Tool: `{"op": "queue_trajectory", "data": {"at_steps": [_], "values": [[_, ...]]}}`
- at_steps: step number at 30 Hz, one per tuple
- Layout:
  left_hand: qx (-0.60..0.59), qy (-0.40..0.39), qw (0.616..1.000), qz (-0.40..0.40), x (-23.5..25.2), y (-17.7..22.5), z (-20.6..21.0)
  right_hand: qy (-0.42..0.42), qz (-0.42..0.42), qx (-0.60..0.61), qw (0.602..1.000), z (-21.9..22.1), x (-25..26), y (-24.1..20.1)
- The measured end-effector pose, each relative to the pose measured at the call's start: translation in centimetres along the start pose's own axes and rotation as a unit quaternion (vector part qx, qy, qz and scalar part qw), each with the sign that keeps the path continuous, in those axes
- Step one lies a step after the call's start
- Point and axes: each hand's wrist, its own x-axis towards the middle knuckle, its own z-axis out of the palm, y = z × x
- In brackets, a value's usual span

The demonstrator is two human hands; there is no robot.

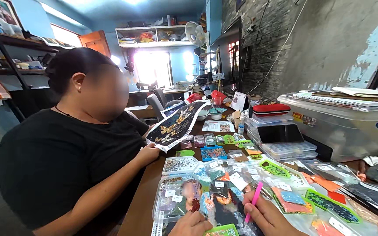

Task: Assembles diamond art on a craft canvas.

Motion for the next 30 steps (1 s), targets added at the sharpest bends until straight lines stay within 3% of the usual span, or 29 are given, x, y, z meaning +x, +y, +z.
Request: {"op": "queue_trajectory", "data": {"at_steps": [30], "values": [[0.002,-0.003,1.000,0.002,-0.01,-0.18,0.30,0.004,0.003,0.006,1.000,-0.06,-0.14,0.05]]}}
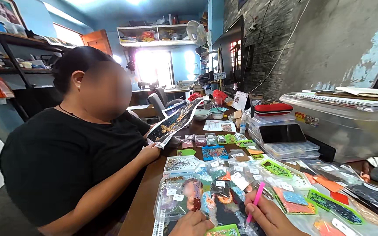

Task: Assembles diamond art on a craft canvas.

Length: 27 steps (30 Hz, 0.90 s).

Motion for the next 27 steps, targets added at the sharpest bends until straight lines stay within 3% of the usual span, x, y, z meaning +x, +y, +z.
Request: {"op": "queue_trajectory", "data": {"at_steps": [27], "values": [[0.026,-0.010,1.000,-0.012,0.08,0.42,0.01,-0.007,0.000,0.004,1.000,-0.11,0.06,-0.18]]}}
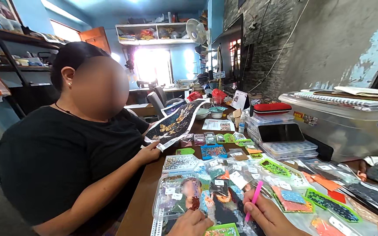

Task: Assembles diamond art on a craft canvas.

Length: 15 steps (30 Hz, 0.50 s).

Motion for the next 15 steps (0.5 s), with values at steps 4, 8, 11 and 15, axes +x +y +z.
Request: {"op": "queue_trajectory", "data": {"at_steps": [4,8,11,15], "values": [[-0.004,0.005,1.000,0.004,-0.02,-0.17,0.16,0.005,-0.008,0.001,1.000,0.18,0.03,0.26],[0.001,0.009,1.000,0.002,-0.01,-0.10,0.14,0.007,-0.013,0.004,1.000,0.20,0.01,0.39],[0.000,0.004,1.000,-0.002,-0.02,0.00,0.04,0.005,-0.009,0.002,1.000,0.18,0.01,0.32],[-0.002,0.004,1.000,-0.004,0.05,0.09,0.01,0.001,-0.006,0.002,1.000,0.11,0.05,0.26]]}}
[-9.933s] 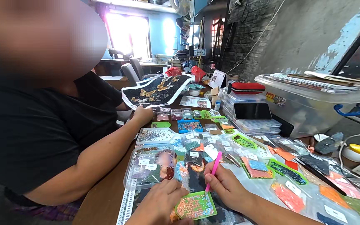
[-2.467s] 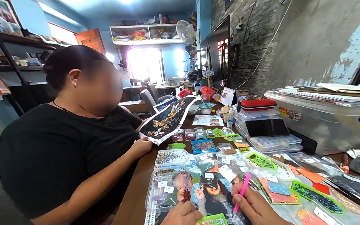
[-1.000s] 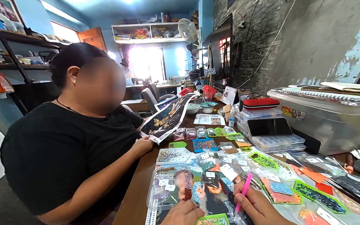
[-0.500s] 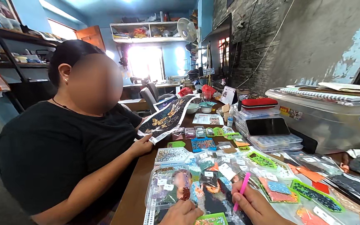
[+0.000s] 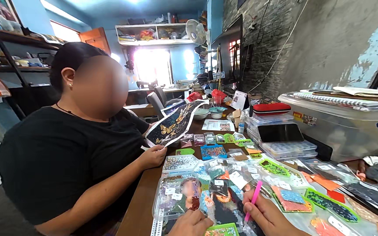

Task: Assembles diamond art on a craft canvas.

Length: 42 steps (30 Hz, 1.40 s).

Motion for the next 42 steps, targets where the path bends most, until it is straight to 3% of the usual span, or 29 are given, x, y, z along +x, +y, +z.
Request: {"op": "queue_trajectory", "data": {"at_steps": [13,25,35,42], "values": [[0.002,0.002,1.000,0.005,0.0,-0.1,0.0,-0.003,0.004,-0.005,1.000,-0.1,0.0,-0.3],[0.011,0.011,1.000,0.013,-0.1,0.4,0.0,0.091,0.065,0.051,0.992,-0.1,0.0,-0.4],[-0.038,0.020,0.984,0.174,-0.4,1.5,1.2,0.108,0.043,0.083,0.990,0.0,0.0,0.1],[-0.014,0.023,0.979,0.203,-0.3,1.6,1.9,0.054,0.009,0.129,0.990,0.8,-0.4,-4.6]]}}
